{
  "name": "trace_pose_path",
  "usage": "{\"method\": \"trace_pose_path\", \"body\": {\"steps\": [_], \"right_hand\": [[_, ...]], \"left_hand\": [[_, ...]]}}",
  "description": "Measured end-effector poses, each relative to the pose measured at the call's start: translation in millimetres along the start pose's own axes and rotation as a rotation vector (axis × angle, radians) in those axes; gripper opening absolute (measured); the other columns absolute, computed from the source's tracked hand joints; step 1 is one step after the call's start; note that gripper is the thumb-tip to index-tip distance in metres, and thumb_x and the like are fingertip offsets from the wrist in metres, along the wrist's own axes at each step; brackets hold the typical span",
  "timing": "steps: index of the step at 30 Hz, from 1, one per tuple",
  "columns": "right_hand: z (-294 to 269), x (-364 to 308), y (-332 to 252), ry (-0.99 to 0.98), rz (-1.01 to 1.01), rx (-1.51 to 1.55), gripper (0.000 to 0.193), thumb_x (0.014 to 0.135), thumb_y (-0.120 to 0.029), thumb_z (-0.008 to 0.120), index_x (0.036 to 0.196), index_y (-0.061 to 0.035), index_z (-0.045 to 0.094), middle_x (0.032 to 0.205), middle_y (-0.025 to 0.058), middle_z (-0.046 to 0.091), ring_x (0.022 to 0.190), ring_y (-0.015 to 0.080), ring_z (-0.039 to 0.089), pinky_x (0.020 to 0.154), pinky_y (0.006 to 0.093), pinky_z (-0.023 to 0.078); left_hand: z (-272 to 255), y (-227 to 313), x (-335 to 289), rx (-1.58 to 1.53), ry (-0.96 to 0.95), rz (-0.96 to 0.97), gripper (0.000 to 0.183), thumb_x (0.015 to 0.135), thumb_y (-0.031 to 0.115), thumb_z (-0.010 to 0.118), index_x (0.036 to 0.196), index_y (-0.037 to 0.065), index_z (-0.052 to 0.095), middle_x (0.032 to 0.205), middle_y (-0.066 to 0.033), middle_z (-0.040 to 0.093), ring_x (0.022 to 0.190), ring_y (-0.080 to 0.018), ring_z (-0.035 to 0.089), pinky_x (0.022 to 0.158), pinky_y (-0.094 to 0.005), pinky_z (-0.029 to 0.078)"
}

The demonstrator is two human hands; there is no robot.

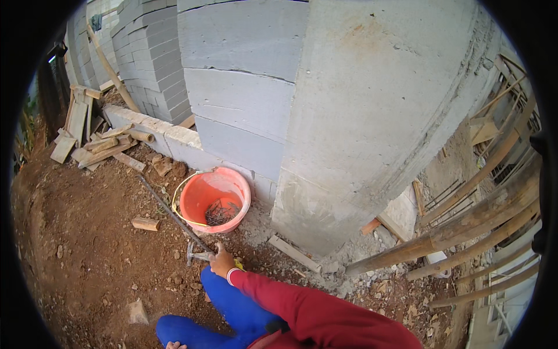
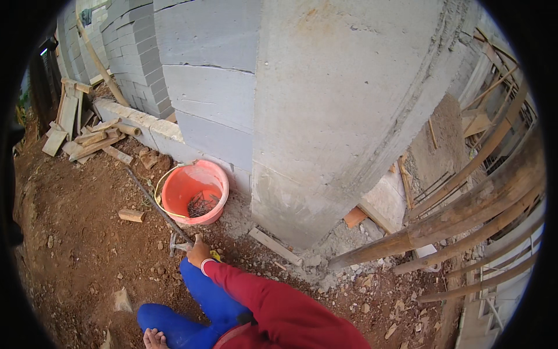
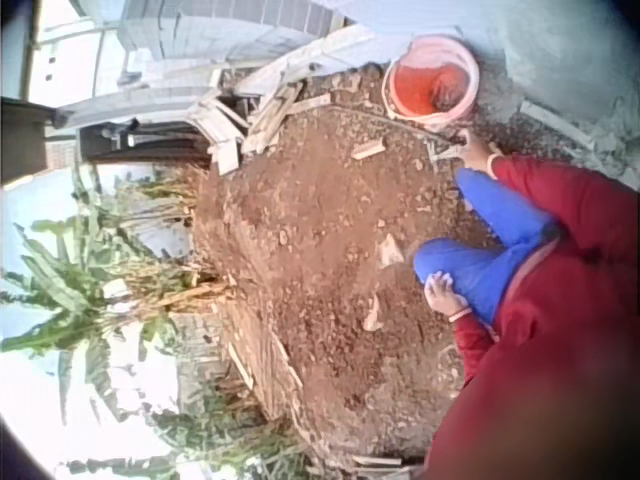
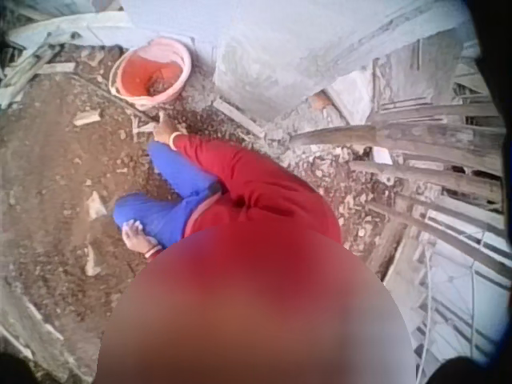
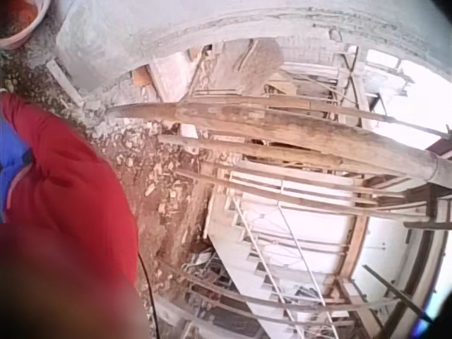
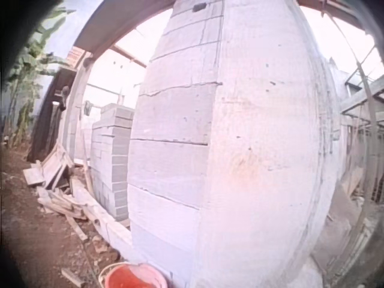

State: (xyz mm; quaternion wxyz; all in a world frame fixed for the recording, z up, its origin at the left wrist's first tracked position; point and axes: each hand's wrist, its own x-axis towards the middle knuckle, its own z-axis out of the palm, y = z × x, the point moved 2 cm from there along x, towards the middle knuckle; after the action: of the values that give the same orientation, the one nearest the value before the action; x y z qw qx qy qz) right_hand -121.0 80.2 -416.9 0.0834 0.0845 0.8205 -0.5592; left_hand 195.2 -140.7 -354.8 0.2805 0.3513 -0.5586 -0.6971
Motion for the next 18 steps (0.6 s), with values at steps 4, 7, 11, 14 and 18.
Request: {"method": "trace_pose_path", "body": {"steps": [4, 7, 11, 14, 18], "right_hand": [[-50, -49, -23, 0.059, -0.448, -0.216, 0.036, 0.097, -0.016, 0.06, 0.128, 0.0014, 0.052, 0.106, 0.0219, 0.061, 0.096, 0.0384, 0.066, 0.083, 0.0499, 0.053], [-87, -73, -35, -0.019, -0.472, -0.355, 0.024, 0.098, -0.014, 0.058, 0.117, 0.0001, 0.055, 0.103, 0.0192, 0.056, 0.09, 0.039, 0.065, 0.078, 0.0509, 0.053], [-136, -103, -55, 0.051, -0.448, -0.419, 0.016, 0.097, -0.013, 0.059, 0.106, -0.0008, 0.056, 0.101, 0.0182, 0.052, 0.087, 0.0389, 0.063, 0.077, 0.0497, 0.053], [-167, -127, -73, 0.077, -0.377, -0.371, 0.015, 0.096, -0.012, 0.059, 0.105, -0.0003, 0.055, 0.099, 0.0182, 0.052, 0.088, 0.0382, 0.062, 0.076, 0.0497, 0.052], [-193, -155, -94, -0.043, -0.207, -0.379, 0.017, 0.095, -0.012, 0.059, 0.107, -0.0006, 0.059, 0.1, 0.0199, 0.054, 0.09, 0.0398, 0.061, 0.078, 0.049, 0.051]], "left_hand": [[44, 11, 5, 0.128, -0.017, -0.059, 0.025, 0.102, 0.014, 0.061, 0.121, -0.002, 0.059, 0.096, -0.0128, 0.069, 0.071, -0.0165, 0.065, 0.058, -0.0253, 0.053], [82, 17, 2, 0.225, -0.145, -0.005, 0.026, 0.102, 0.018, 0.062, 0.118, -0.002, 0.06, 0.092, -0.0129, 0.069, 0.066, -0.0152, 0.064, 0.053, -0.0249, 0.051], [118, 36, -10, 0.436, -0.258, 0.056, 0.024, 0.102, 0.02, 0.064, 0.106, -0.003, 0.065, 0.081, -0.0098, 0.069, 0.055, -0.0131, 0.06, 0.047, -0.0258, 0.049], [127, 71, -19, 0.451, -0.322, 0.022, 0.024, 0.101, 0.022, 0.065, 0.103, -0.003, 0.066, 0.08, -0.0103, 0.07, 0.051, -0.0133, 0.06, 0.045, -0.0273, 0.049], [131, 124, -34, 0.5, -0.358, -0.096, 0.023, 0.101, 0.022, 0.066, 0.105, -0.001, 0.066, 0.082, -0.011, 0.07, 0.054, -0.0147, 0.061, 0.046, -0.0279, 0.049]]}}
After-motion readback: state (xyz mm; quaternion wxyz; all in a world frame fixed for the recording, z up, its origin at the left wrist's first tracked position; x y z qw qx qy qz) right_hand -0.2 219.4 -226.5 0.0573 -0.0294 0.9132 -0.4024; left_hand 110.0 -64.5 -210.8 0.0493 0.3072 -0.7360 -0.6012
